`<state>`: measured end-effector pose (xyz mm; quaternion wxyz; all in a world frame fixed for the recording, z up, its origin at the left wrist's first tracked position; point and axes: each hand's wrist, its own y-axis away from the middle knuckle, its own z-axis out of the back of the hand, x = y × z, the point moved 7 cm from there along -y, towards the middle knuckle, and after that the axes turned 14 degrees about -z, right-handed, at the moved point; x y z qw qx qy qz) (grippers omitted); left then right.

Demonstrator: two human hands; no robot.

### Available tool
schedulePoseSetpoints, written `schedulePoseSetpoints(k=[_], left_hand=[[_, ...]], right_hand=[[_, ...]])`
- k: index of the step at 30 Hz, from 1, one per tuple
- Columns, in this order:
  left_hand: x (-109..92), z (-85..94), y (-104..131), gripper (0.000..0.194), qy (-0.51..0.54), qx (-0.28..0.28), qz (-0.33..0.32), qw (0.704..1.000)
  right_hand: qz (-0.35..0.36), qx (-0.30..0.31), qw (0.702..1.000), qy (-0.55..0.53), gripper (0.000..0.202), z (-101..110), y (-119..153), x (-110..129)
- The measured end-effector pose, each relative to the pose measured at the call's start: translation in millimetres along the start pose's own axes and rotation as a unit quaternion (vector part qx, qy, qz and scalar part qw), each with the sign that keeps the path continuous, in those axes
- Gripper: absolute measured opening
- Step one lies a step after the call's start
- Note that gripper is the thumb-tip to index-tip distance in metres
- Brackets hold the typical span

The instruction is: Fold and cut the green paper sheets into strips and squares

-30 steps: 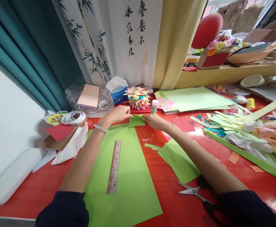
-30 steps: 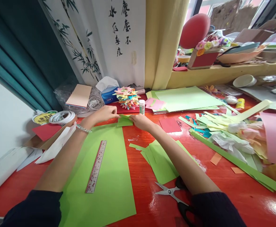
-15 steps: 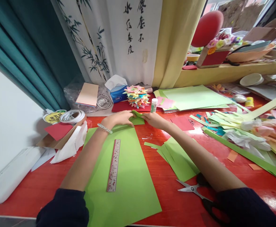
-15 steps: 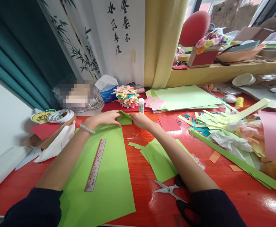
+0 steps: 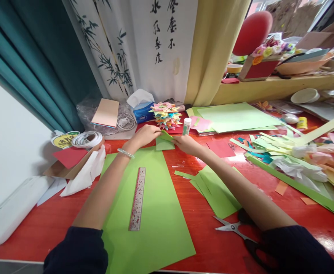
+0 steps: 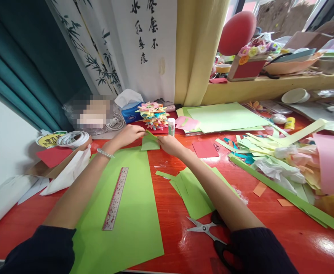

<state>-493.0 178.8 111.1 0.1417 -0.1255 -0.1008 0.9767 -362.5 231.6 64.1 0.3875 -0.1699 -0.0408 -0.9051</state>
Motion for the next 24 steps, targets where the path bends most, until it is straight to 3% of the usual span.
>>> schedulePoseSetpoints(k=[3,5,6,8,10,13,16,19,24], left_hand=[[14,12.0,7,0.059,0.111,-0.094,0.143,0.979],[17,6.9,13,0.068,0.269,-0.109,0.235,0.928],[13,3.7,14,0.066,0.336,-0.102,0.251,0.902],[4,5.1,11,0.057,0.393,-0.101,0.241,0.882],[-1,16.2,8,0.062,0.357,-0.137,0.21,0.9],[-3,35.5,4,0.067,0.268,-0.226,0.123,0.929],[-1,37.8,2,0.053,0.242,-0.268,0.033,0.932],[8,22.2,2,0.041,0.239,-0.239,0.023,0.941],[13,-3.9,2,0.04,0.286,-0.168,0.01,0.943]], right_hand=[[-0.012,-0.035,0.999,-0.008,0.036,3,2,3],[-0.006,-0.067,0.998,-0.012,0.041,10,9,11],[0.003,-0.082,0.997,-0.011,0.046,14,12,16],[0.025,-0.095,0.995,0.0,0.06,18,19,29],[0.039,-0.093,0.995,-0.016,0.066,21,23,40],[0.039,-0.09,0.983,-0.156,0.073,26,21,44],[0.024,-0.051,0.953,-0.296,0.092,23,11,36],[0.008,-0.037,0.946,-0.321,0.084,15,1,25],[-0.009,-0.029,0.955,-0.295,0.068,2,-4,13]])
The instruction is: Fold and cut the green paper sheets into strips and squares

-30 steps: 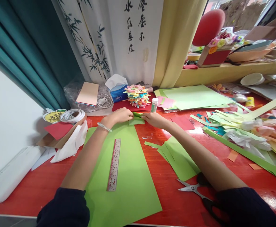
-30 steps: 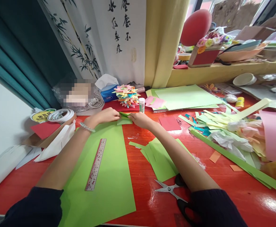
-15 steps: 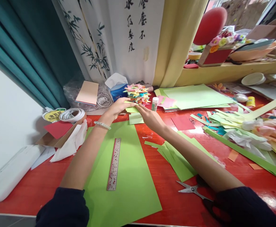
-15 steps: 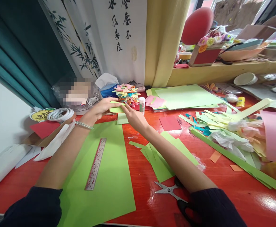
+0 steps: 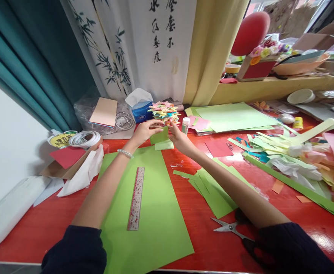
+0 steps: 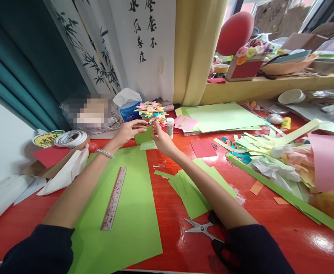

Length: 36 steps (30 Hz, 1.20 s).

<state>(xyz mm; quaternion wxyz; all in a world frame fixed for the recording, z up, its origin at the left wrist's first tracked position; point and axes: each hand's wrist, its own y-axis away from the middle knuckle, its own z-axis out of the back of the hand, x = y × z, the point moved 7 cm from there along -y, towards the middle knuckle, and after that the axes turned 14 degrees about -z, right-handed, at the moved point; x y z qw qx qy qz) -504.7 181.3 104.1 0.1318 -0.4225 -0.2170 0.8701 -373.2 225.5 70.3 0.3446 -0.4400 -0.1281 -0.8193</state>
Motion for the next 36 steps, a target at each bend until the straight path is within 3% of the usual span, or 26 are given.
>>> schedulePoseSetpoints(k=[6,10,13,16,18,21,27,32,36], left_hand=[[5,-6.4,2,0.038,-0.09,0.05,0.007,0.995],[-1,0.6,0,0.035,-0.132,0.084,0.025,0.987],[6,30.2,3,0.034,-0.14,0.079,0.096,0.982],[14,74.9,8,0.035,-0.133,-0.002,0.097,0.986],[26,86.4,14,0.035,-0.145,0.034,0.096,0.984],[49,83.8,26,0.035,-0.209,0.117,0.124,0.963],[71,71.6,29,0.041,-0.279,0.122,0.112,0.946],[67,73.7,28,0.045,-0.345,0.124,0.103,0.925],[44,70.4,19,0.049,-0.392,0.101,0.099,0.909]], right_hand=[[-0.01,-0.001,0.999,0.032,0.053,-1,7,6],[-0.007,0.0,0.997,0.072,0.053,-1,9,12],[-0.013,-0.002,0.993,0.119,0.057,0,9,10],[0.004,0.034,0.982,0.188,0.063,-2,12,8],[0.034,0.062,0.969,0.235,0.067,-3,15,8],[0.086,0.065,0.946,0.305,0.062,-2,20,12],[0.13,0.044,0.897,0.42,0.03,-11,23,10],[0.135,0.03,0.894,0.425,0.029,-15,24,4],[0.129,0.017,0.896,0.425,0.031,-13,24,3]])
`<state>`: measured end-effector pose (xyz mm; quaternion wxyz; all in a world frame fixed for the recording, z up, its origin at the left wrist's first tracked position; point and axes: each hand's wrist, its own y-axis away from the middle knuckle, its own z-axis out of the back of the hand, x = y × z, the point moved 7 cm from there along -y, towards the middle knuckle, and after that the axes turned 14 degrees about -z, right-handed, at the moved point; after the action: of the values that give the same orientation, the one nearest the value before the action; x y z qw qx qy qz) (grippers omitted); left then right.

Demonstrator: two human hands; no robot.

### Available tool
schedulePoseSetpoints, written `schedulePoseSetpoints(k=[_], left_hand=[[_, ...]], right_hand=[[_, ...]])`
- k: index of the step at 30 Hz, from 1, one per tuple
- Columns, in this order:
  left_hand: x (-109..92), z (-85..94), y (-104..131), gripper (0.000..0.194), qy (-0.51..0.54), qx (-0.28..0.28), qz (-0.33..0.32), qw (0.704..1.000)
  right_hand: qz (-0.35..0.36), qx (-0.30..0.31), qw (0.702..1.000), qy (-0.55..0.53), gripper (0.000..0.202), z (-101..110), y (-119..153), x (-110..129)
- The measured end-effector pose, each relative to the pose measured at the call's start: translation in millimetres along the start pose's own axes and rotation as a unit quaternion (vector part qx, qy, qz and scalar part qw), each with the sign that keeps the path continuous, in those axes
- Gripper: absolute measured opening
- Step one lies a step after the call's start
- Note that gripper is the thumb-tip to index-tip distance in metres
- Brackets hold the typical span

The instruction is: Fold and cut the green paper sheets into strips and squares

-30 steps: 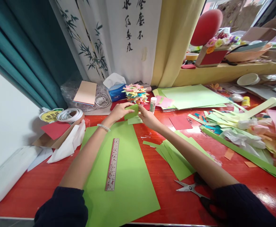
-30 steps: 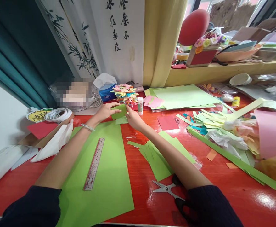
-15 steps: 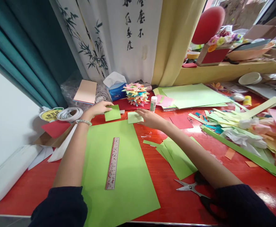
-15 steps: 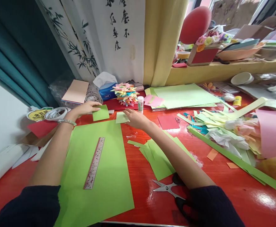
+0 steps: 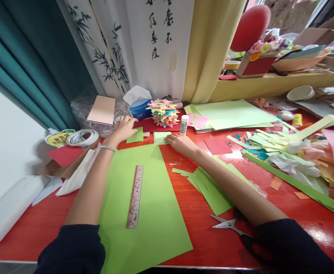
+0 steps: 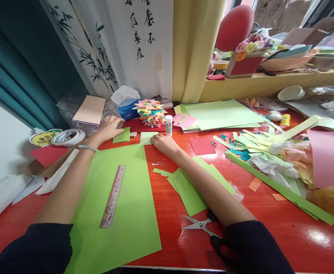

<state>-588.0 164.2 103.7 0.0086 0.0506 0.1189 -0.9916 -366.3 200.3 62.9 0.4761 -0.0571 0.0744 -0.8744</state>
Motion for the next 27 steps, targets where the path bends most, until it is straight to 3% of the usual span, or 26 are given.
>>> schedulePoseSetpoints(k=[2,5,10,19,27], left_hand=[[-18,3.9,-5,0.042,0.03,0.015,-0.015,0.999],[-47,-2.0,-9,0.022,0.117,0.082,-0.026,0.989],[-72,-20.3,-7,0.012,0.232,0.107,0.048,0.966],[-83,-38.2,-2,0.006,0.49,0.048,0.188,0.85],[-83,-35.5,1,0.012,0.562,0.02,0.236,0.792]], right_hand=[[-0.007,0.0,1.0,-0.003,0.031,1,0,-1],[-0.013,0.005,1.0,-0.012,0.029,2,-2,-2],[-0.041,0.004,0.999,-0.029,0.03,4,-8,-8],[-0.055,0.045,0.997,0.004,0.029,4,-10,-13],[-0.029,0.048,0.998,0.014,0.032,3,-8,-13]])
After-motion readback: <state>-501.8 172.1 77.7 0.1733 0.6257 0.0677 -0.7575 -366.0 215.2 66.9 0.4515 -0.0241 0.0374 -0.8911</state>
